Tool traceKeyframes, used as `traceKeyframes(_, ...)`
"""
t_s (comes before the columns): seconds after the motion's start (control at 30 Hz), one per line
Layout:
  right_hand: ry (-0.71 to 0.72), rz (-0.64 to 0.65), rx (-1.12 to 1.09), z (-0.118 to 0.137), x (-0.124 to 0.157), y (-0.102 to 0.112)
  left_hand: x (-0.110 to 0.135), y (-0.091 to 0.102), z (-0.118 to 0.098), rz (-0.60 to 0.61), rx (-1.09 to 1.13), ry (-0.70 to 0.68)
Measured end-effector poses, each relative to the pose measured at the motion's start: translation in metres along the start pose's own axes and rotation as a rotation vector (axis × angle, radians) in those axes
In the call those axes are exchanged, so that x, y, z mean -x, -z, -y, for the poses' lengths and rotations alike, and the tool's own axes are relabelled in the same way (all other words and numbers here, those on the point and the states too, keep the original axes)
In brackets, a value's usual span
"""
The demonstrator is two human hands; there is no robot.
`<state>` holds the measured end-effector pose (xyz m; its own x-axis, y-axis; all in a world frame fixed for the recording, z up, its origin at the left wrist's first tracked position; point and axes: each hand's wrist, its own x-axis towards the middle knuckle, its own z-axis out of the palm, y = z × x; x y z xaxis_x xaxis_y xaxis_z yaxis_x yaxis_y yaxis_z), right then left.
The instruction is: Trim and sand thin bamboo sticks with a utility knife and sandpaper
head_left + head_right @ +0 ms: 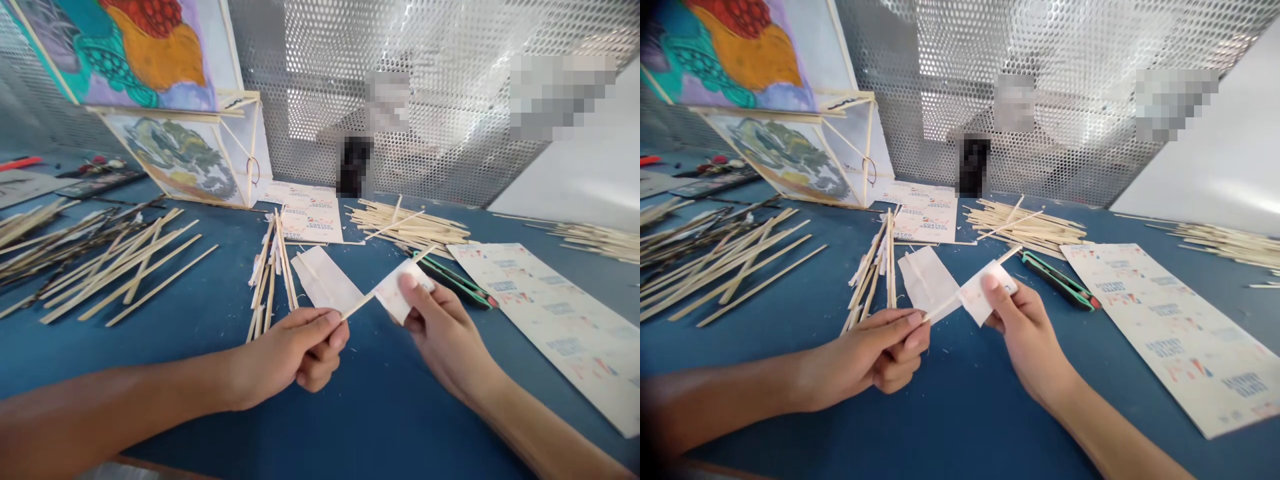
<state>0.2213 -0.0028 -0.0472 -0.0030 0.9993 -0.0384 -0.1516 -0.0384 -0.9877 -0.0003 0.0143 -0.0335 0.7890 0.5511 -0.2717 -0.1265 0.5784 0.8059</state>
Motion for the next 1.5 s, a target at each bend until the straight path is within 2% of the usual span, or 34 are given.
traceKeyframes(0.07, -0.048, 0.094, 0.047, -0.001, -0.003, 0.004, 0.000, 0.001, 0.001, 0.031, 0.024, -0.005)
traceKeyframes(0.1, -0.042, 0.102, 0.059, -0.001, -0.004, 0.005, 0.000, 0.001, 0.001, 0.042, 0.028, -0.009)
traceKeyframes(0.2, 0.091, -0.100, 0.014, 0.002, -0.009, 0.009, 0.001, 0.002, 0.003, 0.017, 0.025, -0.033)
traceKeyframes(0.23, 0.111, -0.117, 0.014, 0.003, -0.010, 0.010, 0.001, 0.002, 0.004, 0.009, 0.013, -0.031)
traceKeyframes(0.33, 0.031, 0.065, 0.088, 0.005, -0.010, 0.008, 0.001, 0.003, 0.005, 0.033, -0.042, 0.000)
traceKeyframes(0.37, 0.032, 0.064, 0.097, 0.005, -0.011, 0.007, 0.001, 0.004, 0.005, 0.041, -0.048, 0.003)
traceKeyframes(0.4, 0.080, -0.013, 0.077, 0.004, -0.011, 0.007, 0.001, 0.004, 0.005, 0.041, -0.049, 0.000)
traceKeyframes(0.47, 0.127, -0.084, 0.075, 0.004, -0.011, 0.007, 0.000, 0.003, 0.005, 0.033, -0.050, -0.009)
traceKeyframes(0.53, 0.074, 0.018, 0.129, 0.005, -0.011, 0.008, 0.000, 0.003, 0.004, 0.036, -0.059, 0.002)
traceKeyframes(0.67, 0.151, -0.047, 0.127, 0.009, -0.009, 0.009, 0.000, 0.002, 0.004, 0.043, -0.060, -0.003)
traceKeyframes(0.77, 0.118, 0.122, 0.254, 0.009, -0.009, 0.007, 0.000, 0.001, 0.003, 0.058, -0.074, 0.013)
traceKeyframes(0.8, 0.130, 0.110, 0.260, 0.008, -0.011, 0.007, -0.001, 0.001, 0.003, 0.061, -0.061, 0.006)
traceKeyframes(0.9, 0.225, -0.142, 0.132, 0.005, -0.017, 0.008, -0.001, 0.002, 0.003, 0.056, -0.011, -0.028)
traceKeyframes(0.93, 0.235, -0.187, 0.086, 0.004, -0.017, 0.009, -0.001, 0.003, 0.003, 0.056, -0.011, -0.026)
traceKeyframes(1.0, 0.179, -0.115, 0.065, 0.003, -0.015, 0.010, 0.000, 0.003, 0.003, 0.070, -0.036, -0.006)
traceKeyframes(1.1, 0.042, 0.189, 0.171, 0.003, -0.011, 0.009, -0.001, 0.002, 0.004, 0.085, -0.066, 0.005)
traceKeyframes(1.13, 0.033, 0.229, 0.198, 0.003, -0.011, 0.008, -0.002, 0.001, 0.004, 0.081, -0.062, -0.010)
traceKeyframes(1.17, 0.058, 0.200, 0.196, 0.004, -0.013, 0.008, -0.003, 0.001, 0.004, 0.073, -0.052, -0.027)
traceKeyframes(1.27, 0.192, -0.104, 0.031, 0.005, -0.021, 0.010, -0.004, 0.001, 0.004, 0.061, -0.027, -0.049)
traceKeyframes(1.3, 0.211, -0.167, -0.024, 0.006, -0.022, 0.012, -0.004, 0.001, 0.005, 0.065, -0.029, -0.043)
traceKeyframes(1.33, 0.205, -0.173, -0.052, 0.006, -0.022, 0.012, -0.004, 0.001, 0.005, 0.072, -0.035, -0.037)
traceKeyframes(1.37, 0.175, -0.109, -0.045, 0.006, -0.021, 0.012, -0.003, 0.001, 0.005, 0.082, -0.046, -0.026)
traceKeyframes(1.43, 0.060, 0.115, 0.046, 0.005, -0.017, 0.010, -0.002, 0.000, 0.005, 0.089, -0.067, -0.013)
traceKeyframes(1.47, 0.035, 0.160, 0.073, 0.005, -0.015, 0.009, -0.002, 0.000, 0.004, 0.085, -0.071, -0.012)
traceKeyframes(1.5, 0.044, 0.130, 0.069, 0.006, -0.014, 0.007, -0.002, 0.000, 0.004, 0.076, -0.072, -0.017)
